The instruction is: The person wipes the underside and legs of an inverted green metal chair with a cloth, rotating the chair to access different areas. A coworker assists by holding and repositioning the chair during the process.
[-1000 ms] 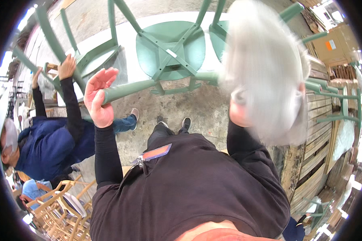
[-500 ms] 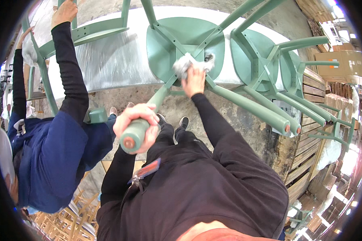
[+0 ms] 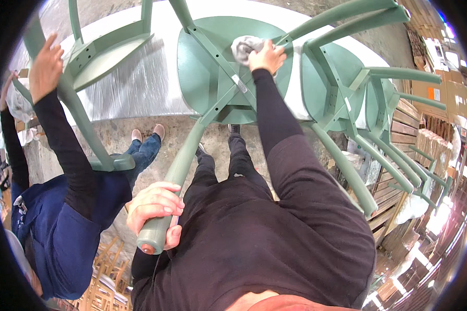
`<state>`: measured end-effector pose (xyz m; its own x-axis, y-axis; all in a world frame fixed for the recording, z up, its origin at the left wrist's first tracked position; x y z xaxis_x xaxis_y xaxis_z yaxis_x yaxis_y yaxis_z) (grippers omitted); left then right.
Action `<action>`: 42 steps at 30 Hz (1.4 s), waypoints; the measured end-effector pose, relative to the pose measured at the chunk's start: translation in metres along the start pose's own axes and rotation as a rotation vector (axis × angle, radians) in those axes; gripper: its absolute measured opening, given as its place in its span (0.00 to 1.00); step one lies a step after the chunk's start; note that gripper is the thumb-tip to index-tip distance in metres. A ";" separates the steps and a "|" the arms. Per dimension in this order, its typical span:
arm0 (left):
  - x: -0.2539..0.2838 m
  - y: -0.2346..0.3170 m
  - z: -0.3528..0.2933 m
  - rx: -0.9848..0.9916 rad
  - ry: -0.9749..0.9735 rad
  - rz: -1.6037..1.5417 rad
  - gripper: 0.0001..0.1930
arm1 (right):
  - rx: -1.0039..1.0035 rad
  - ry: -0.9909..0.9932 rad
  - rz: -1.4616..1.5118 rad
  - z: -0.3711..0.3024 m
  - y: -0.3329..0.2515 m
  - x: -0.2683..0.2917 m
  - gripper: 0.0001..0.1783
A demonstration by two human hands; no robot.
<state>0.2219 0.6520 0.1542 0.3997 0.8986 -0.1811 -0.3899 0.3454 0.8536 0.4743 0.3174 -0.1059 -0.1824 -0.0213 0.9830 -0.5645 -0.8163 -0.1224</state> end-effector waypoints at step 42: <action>0.003 0.002 -0.002 0.158 0.123 0.048 0.20 | 1.117 -0.287 0.157 -0.107 -0.021 0.027 0.34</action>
<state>0.2212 0.6562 0.1546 0.2757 0.9427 -0.1879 -0.2674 0.2630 0.9270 0.3949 0.3960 -0.0911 0.0823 -0.1807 0.9801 0.4979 -0.8445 -0.1974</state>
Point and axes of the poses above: each hand's wrist, its own z-axis towards the middle knuckle, its own x-axis out of the back of the hand, y = z × x, the point moved 8 cm from there along z, towards the middle knuckle, and after that the axes turned 15 degrees about -z, right-handed, at the moved point
